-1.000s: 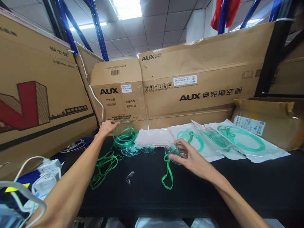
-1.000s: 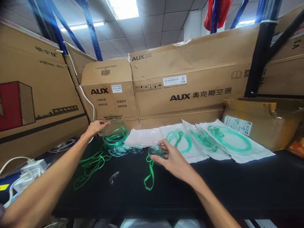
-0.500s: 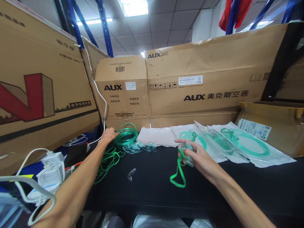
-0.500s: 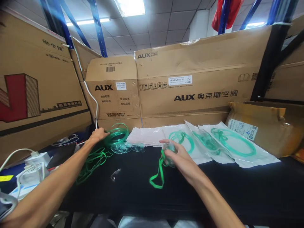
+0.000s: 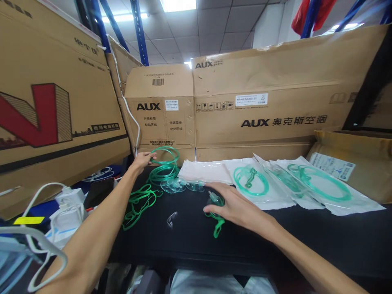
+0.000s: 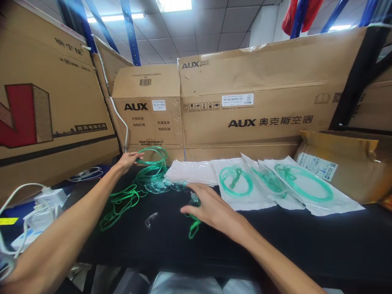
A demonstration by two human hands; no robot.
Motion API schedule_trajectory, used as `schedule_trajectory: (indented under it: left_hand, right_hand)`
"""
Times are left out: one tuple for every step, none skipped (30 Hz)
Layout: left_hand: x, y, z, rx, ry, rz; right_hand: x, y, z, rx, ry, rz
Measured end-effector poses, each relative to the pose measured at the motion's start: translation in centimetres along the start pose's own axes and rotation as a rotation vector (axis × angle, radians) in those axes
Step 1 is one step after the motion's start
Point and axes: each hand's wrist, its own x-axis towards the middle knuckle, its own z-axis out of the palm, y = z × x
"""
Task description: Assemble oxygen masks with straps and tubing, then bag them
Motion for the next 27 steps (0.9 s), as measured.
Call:
schedule_trajectory:
  left_hand:
    - [-0.1,-0.2,-0.1,-0.027,-0.003,0.005]
    - [-0.2,-0.4,-0.1,-0.049,-0.007,0.011]
    - [-0.3,-0.6,-0.2,-0.067,-0.012,0.019]
    - [-0.4,-0.7,-0.4,-0.082,-0.017,0.029]
    - [-0.5,-0.8,-0.5,-0.092,-0.022,0.04]
    - [-0.6,-0.9,-0.6,-0.099,-0.026,0.054]
    - [-0.7,-0.9,-0.6,-0.101,-0.031,0.069]
    - [-0.7,-0.9,-0.6,-0.099,-0.035,0.083]
    - [-0.8,-0.9,-0.5,-0.094,-0.039,0.096]
    - [-0.8,-0.8,-0.4,-0.087,-0.043,0.109]
    - [-0.8,-0.8,-0.3,-0.077,-0.047,0.121]
    - [-0.8,-0.7,-0.2,-0.064,-0.049,0.131]
    - [-0.8,-0.6,0.0,-0.049,-0.051,0.139]
    - [-0.8,-0.6,0.0,-0.031,-0.051,0.144]
    - [-0.8,-0.5,0.0,-0.01,-0.05,0.145]
    - [-0.8,-0.5,-0.2,0.015,-0.046,0.142]
    - [-0.8,-0.5,-0.4,0.042,-0.038,0.134]
    - [-0.8,-0.5,-0.6,0.072,-0.026,0.122]
    - [-0.8,-0.6,-1.0,0.101,-0.007,0.11]
    - [-0.8,-0.6,-1.3,0.127,0.017,0.098]
    - [-0.9,-0.7,-1.6,0.149,0.042,0.091]
    - [-1.0,-0.7,-1.8,0.165,0.065,0.09]
    - [-1.1,-0.7,-2.0,0.174,0.079,0.099]
    - [-1.3,-0.7,-2.0,0.178,0.082,0.117]
    - [-1.4,-0.6,-2.0,0.178,0.076,0.142]
    - [-1.5,-0.4,-2.0,0.175,0.064,0.171]
    - [-1.6,-0.2,-1.9,0.171,0.052,0.199]
  right_hand:
    - [0.9,-0.7,-0.1,-0.011,0.012,-0.023]
    - [2.1,-1.5,-0.1,-0.02,0.03,-0.035]
    - [3.6,-2.2,-0.1,-0.024,0.045,-0.035]
    - [5.3,-2.8,0.0,-0.025,0.036,-0.027]
    - [7.2,-3.2,0.3,-0.025,0.022,-0.01]
    - [9.3,-3.5,0.7,-0.026,0.01,0.023]
    - [11.3,-3.7,1.2,-0.023,-0.003,0.06]
    - [13.3,-3.8,1.9,-0.015,-0.014,0.107]
    - [15.1,-3.8,2.7,-0.003,-0.026,0.151]
    - [16.7,-3.8,3.6,0.011,-0.042,0.189]
    - [18.1,-3.7,4.5,0.022,-0.052,0.221]
    - [19.2,-3.7,5.3,0.029,-0.058,0.247]
    - [20.2,-3.7,6.2,0.032,-0.058,0.263]
    - [20.9,-3.8,6.9,0.031,-0.054,0.273]
    - [21.6,-3.8,7.5,0.026,-0.046,0.279]
    - [22.1,-3.9,7.9,0.017,-0.035,0.28]
    - [22.5,-4.0,8.2,0.003,-0.019,0.275]
    - [22.8,-4.2,8.3,-0.014,-0.001,0.262]
    - [23.2,-4.3,8.2,-0.033,0.02,0.237]
    - [23.5,-4.5,8.0,-0.056,0.042,0.202]
    - [23.8,-4.7,7.6,-0.079,0.062,0.157]
    - [24.1,-5.0,7.2,-0.103,0.079,0.107]
    - [24.4,-5.3,6.7,-0.125,0.091,0.055]
    - [24.6,-5.7,6.2,-0.145,0.1,0.004]
    - [24.8,-6.1,5.7,-0.162,0.105,-0.045]
    - [25.0,-6.6,5.3,-0.175,0.106,-0.091]
    - [25.1,-7.0,4.9,-0.186,0.105,-0.135]
